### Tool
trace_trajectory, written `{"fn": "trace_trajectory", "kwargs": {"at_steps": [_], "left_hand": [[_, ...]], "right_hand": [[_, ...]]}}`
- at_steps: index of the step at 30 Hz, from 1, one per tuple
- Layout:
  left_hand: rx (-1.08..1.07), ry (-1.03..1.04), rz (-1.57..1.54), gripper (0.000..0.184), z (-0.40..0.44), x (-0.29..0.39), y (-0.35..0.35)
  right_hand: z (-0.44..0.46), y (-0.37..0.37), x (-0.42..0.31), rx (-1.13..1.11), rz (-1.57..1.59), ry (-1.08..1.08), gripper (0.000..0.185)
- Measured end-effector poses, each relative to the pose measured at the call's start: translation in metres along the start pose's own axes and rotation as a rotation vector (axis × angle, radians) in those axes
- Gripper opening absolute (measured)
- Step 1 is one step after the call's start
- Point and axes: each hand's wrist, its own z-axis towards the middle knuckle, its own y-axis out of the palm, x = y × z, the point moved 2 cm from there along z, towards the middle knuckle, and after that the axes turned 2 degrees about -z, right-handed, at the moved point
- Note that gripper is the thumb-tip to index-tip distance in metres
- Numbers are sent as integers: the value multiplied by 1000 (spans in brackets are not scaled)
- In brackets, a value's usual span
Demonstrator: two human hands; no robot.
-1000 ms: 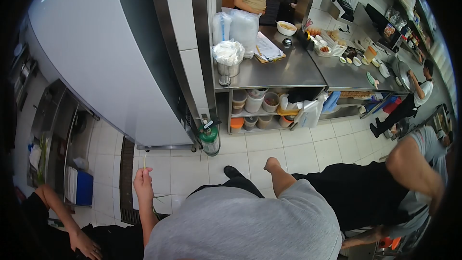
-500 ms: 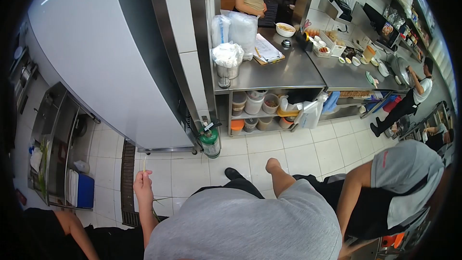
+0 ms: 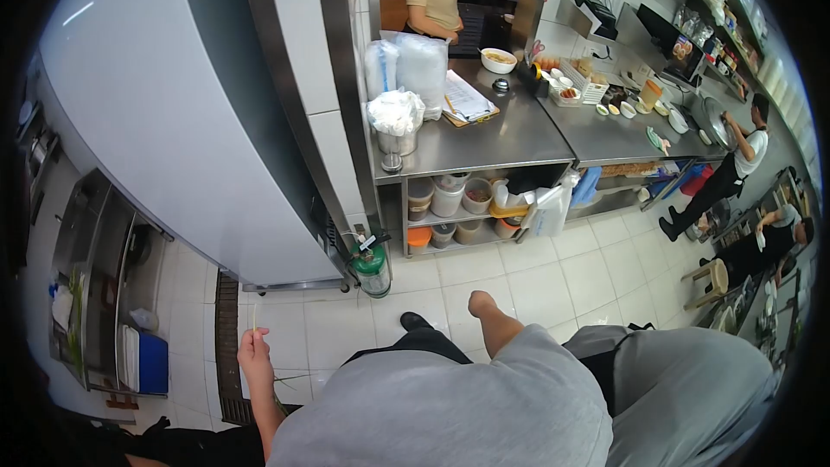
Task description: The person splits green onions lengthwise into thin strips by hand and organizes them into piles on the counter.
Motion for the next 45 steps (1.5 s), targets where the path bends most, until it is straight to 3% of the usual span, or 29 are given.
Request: {"fn": "trace_trajectory", "kwargs": {"at_steps": [12, 19, 23, 27, 33, 39, 42, 45], "left_hand": [[15, 19, 4, 23, 61, 34, 49], [103, 13, 16, 23, 86, 45, 68], [164, 14, 13, 23, 82, 34, 67], [236, 32, -15, 23, 87, 36, 59], [259, 67, 13, 23, 102, 45, 58], [197, 70, -10, 22, 108, 44, 67], [130, 52, -37, 22, 110, 49, 73], [132, 62, 0, 22, 112, 55, 80]], "right_hand": [[63, -26, -4, -24, -101, -65, 27], [128, -51, -70, -121, -427, -468, 26], [139, -83, -116, 21, -111, -527, 23], [133, -123, -136, 54, 56, -446, 23], [171, -71, -80, -5, -235, -486, 23], [149, -66, -30, -196, -302, -235, 18], [137, -63, -19, -165, -143, -83, 15], [152, -32, -6, 40, -391, -317, 15]]}}
